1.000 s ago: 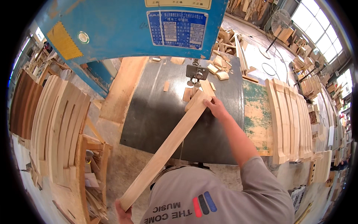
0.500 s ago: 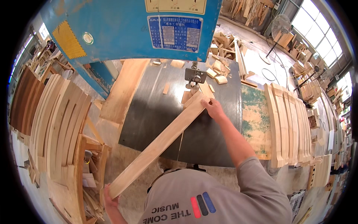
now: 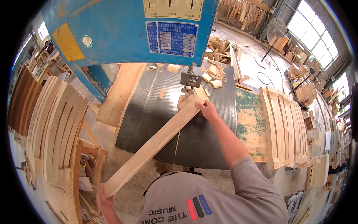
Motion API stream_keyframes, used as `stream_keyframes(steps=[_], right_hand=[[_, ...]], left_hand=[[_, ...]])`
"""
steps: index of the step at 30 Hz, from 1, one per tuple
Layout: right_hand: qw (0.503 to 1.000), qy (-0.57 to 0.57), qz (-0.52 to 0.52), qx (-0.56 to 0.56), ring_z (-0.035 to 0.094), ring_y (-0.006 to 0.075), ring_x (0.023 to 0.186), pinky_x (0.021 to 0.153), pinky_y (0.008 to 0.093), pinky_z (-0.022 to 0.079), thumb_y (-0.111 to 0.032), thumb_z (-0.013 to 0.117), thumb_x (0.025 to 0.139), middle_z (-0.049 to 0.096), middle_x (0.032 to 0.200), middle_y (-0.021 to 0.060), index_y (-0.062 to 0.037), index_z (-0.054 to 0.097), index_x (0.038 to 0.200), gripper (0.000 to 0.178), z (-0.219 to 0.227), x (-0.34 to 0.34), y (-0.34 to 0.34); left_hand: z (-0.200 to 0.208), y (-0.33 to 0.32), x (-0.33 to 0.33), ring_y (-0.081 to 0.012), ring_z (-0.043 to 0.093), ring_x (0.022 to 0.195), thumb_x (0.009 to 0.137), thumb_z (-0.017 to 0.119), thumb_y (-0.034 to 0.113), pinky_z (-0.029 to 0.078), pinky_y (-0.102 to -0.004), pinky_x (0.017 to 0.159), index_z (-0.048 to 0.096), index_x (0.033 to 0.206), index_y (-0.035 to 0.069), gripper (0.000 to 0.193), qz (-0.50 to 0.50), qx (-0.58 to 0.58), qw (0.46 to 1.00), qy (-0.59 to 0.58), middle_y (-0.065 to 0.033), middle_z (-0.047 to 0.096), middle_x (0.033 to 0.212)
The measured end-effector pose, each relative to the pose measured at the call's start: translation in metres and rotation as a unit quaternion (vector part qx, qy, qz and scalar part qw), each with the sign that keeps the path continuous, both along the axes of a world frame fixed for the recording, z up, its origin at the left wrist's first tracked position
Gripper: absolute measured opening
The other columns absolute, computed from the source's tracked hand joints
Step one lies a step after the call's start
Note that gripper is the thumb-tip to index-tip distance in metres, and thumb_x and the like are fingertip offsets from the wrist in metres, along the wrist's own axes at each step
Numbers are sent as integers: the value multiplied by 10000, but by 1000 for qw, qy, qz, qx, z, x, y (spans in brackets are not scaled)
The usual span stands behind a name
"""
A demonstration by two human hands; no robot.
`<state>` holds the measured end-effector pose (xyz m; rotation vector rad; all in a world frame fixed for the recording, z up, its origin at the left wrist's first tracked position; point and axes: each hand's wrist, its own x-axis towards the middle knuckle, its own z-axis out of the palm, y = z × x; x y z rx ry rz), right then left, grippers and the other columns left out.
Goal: The person uses a band saw to cut curved wooden planks, guiding the wood through the blade by hand and stacking the finished pieces on a nearby pile.
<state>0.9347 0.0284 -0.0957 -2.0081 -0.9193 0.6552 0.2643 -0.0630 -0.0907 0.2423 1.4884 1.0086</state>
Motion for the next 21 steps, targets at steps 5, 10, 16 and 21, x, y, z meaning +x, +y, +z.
stream_keyframes(steps=[5,10,16,21], right_hand=[[1000,9,2,1,617,253,829,762,376,482,-414,691,859,673,901,155,45,655,1005,484,1,-2,3],[999,26,-10,30,500,139,739,669,323,431,-370,706,873,585,790,38,30,650,937,409,5,-6,3],[999,40,-13,11,582,200,803,743,346,474,-383,691,864,649,871,100,38,653,1043,459,8,-5,5],[997,73,-16,23,561,159,787,726,323,466,-356,699,865,635,863,67,34,655,1044,432,5,-3,8]], left_hand=[[-10,6,-10,-223,626,967,840,716,485,476,-400,727,604,1137,142,468,-18,21,1000,-4,-30,656,1083],[-11,10,-9,-222,637,945,848,711,478,482,-395,697,603,1127,138,453,1,13,1000,-10,-33,662,1078],[-11,12,-9,-219,632,927,852,707,480,472,-389,672,602,1149,128,473,-9,20,1000,2,-28,657,1057],[-6,11,-6,-192,646,963,830,722,500,502,-334,693,592,1159,158,492,-39,30,999,-11,-9,664,1099]])
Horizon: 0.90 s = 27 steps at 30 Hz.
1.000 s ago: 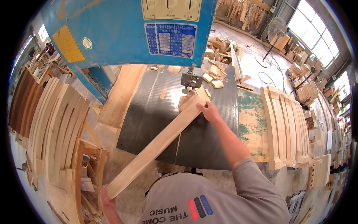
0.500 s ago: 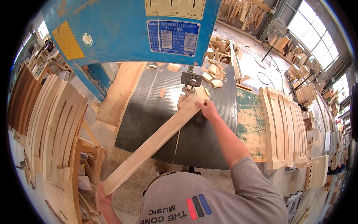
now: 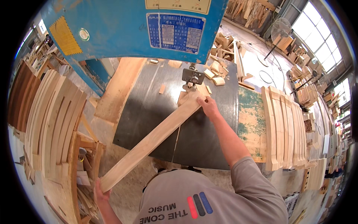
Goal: The person uses a band saw to cut curved wooden planks, guiding the wood through the blade by hand and stacking the finished pieces on a nearby pile.
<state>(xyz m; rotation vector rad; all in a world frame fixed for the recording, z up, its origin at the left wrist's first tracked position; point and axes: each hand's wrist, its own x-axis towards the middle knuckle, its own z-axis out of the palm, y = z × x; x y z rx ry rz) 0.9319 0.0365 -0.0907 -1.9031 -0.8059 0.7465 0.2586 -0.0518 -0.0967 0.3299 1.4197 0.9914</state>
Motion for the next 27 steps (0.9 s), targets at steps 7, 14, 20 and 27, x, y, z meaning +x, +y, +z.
stream_keyframes(steps=[7,14,20,27], right_hand=[[999,29,5,34,492,105,749,661,288,418,-321,705,879,586,836,4,26,662,1095,411,-2,4,6],[998,39,25,35,481,85,755,657,268,402,-303,694,892,581,845,-16,16,662,1094,379,-5,17,13],[995,61,54,66,473,77,760,656,257,393,-297,670,909,570,849,-25,15,655,1090,362,-10,30,21],[995,64,70,37,520,109,830,742,274,439,-292,669,912,613,916,10,15,646,1104,363,0,37,27]], left_hand=[[-5,-13,6,-204,659,904,855,691,494,487,-327,632,598,1106,166,424,14,-4,1000,5,-15,670,1063],[-10,-45,31,-203,641,799,882,660,474,471,-335,558,592,1067,115,410,58,6,998,-15,-43,650,945],[-12,-90,58,-202,637,733,893,627,496,478,-321,545,579,1078,103,437,53,11,999,-1,-54,651,905],[-16,-129,86,-202,637,733,888,630,479,484,-324,508,579,1092,101,433,81,14,997,-11,-52,646,887]])
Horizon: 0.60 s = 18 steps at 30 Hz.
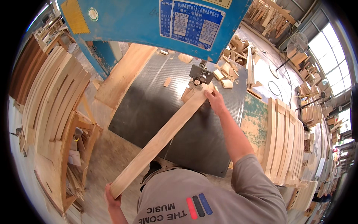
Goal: The person uses a band saw to cut curved wooden planks, guiding the wood through the blade by hand and stacking the finished pieces on a nearby pile.
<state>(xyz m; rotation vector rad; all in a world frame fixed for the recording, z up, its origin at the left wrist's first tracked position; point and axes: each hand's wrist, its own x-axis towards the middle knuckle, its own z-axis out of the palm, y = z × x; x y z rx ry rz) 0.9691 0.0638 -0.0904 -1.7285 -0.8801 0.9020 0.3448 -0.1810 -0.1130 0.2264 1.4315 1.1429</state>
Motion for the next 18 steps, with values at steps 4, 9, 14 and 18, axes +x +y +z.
stream_keyframes(steps=[4,9,14,18], right_hand=[[999,11,15,33,461,79,748,646,249,390,-337,643,925,565,875,-20,-3,633,1103,378,6,-1,6],[999,9,15,39,455,70,746,646,236,392,-348,630,935,561,877,-30,-30,625,1124,370,-3,9,17],[997,7,53,51,445,56,734,646,226,389,-297,597,956,560,876,-46,-39,621,1128,311,-17,28,29],[995,-18,72,59,448,46,734,641,219,384,-260,575,965,559,876,-58,-43,621,1108,265,-29,35,44]], left_hand=[[-2,-17,17,-204,634,726,869,649,496,485,-330,514,578,1085,103,454,30,2,1000,3,-49,639,898],[-1,-38,48,-206,628,776,852,658,514,493,-322,579,578,1088,115,471,66,-10,998,-5,-50,632,926],[-1,-76,82,-233,614,902,834,709,429,508,-325,671,558,1178,97,501,112,-25,993,14,-85,622,1005],[-28,-128,96,-289,596,978,789,770,229,515,-389,735,502,1288,44,595,-149,173,863,451,-152,598,1096]])
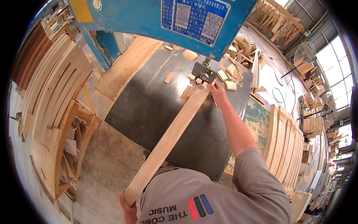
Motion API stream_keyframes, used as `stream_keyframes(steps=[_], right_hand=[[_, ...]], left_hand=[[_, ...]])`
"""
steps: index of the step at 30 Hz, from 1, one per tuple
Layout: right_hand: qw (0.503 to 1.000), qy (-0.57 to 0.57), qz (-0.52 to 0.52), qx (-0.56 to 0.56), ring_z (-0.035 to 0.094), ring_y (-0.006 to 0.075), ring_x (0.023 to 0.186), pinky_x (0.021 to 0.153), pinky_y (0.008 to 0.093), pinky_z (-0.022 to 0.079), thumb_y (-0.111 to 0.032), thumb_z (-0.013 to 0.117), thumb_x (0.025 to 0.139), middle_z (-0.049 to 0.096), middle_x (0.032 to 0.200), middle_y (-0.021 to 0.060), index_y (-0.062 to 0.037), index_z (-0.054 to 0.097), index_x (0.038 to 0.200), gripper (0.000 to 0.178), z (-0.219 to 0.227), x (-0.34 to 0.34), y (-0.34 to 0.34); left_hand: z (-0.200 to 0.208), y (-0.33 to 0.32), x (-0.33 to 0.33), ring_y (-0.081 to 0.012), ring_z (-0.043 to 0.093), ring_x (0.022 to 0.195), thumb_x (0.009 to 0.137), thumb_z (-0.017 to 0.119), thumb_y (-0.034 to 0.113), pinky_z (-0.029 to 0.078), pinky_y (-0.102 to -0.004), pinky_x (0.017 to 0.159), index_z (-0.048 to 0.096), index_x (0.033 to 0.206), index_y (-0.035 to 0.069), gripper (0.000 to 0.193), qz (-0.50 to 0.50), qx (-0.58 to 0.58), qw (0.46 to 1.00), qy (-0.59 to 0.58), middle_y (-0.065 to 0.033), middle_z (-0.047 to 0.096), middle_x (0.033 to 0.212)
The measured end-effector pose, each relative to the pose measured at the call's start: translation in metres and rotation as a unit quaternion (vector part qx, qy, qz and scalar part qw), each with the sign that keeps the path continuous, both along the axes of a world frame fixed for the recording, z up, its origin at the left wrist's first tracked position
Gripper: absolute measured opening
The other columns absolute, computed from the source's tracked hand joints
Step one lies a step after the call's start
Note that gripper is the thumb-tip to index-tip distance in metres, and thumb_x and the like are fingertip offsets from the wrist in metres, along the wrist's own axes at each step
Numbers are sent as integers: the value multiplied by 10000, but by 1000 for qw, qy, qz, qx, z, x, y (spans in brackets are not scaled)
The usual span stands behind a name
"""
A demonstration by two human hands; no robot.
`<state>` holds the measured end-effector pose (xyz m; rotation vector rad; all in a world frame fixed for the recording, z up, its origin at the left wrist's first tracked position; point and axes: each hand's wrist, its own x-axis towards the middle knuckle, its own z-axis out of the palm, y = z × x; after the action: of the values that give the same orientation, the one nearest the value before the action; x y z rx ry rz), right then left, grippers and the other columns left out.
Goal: The person uses a band saw to cut curved wooden planks, guiding the wood through the blade by hand and stacking the finished pieces on a nearby pile.
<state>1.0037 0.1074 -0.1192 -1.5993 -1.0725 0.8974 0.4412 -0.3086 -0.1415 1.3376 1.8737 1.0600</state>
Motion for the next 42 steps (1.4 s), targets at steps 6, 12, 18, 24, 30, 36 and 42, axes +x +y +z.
stream_keyframes(steps=[6,12,18,24,30,36,42], right_hand=[[997,-12,-78,-21,588,191,903,811,333,461,-357,568,945,667,1010,117,35,602,1167,452,-12,37,31],[990,-111,-65,-64,532,136,819,709,332,464,-392,593,931,612,954,41,-35,621,1099,396,4,30,10],[982,-134,-130,-40,543,162,805,741,338,469,-398,596,931,610,872,70,12,631,1017,421,-5,30,-46],[948,-244,-179,-103,622,244,899,776,396,481,-469,604,905,671,933,171,41,653,966,516,17,34,-132],[930,-199,-200,-235,643,266,950,816,415,491,-570,617,858,696,1034,168,20,689,1034,620,54,24,-218],[919,36,-336,-203,642,201,974,789,381,518,-536,632,879,674,1083,40,-68,671,1169,551,28,12,-311],[866,240,-428,-96,659,141,905,698,308,537,-520,583,934,683,1069,-8,-151,623,1206,460,-7,-20,-407]], left_hand=[[-48,-5,0,-356,577,1008,768,770,88,493,-433,786,477,1322,11,631,5,-111,988,-108,-221,579,1098],[-14,33,15,-307,593,967,844,717,333,493,-428,726,521,1269,34,556,-41,-20,998,-39,-155,612,1042],[13,88,-34,-231,609,905,864,674,459,498,-383,670,566,1147,101,469,200,-199,857,-432,-57,604,989],[32,145,-53,-199,604,920,890,657,433,501,-356,737,572,1112,79,426,168,-130,895,-392,-43,590,969],[25,222,-77,-176,589,930,934,615,317,487,-334,815,597,1139,29,354,123,-69,923,-359,-39,582,958],[19,334,-62,-178,583,843,929,612,288,487,-353,786,687,964,-13,312,41,-95,979,-174,-70,632,888],[41,405,8,-369,638,861,977,504,356,478,-435,762,683,956,-24,420,-144,10,980,139,-216,682,913]])
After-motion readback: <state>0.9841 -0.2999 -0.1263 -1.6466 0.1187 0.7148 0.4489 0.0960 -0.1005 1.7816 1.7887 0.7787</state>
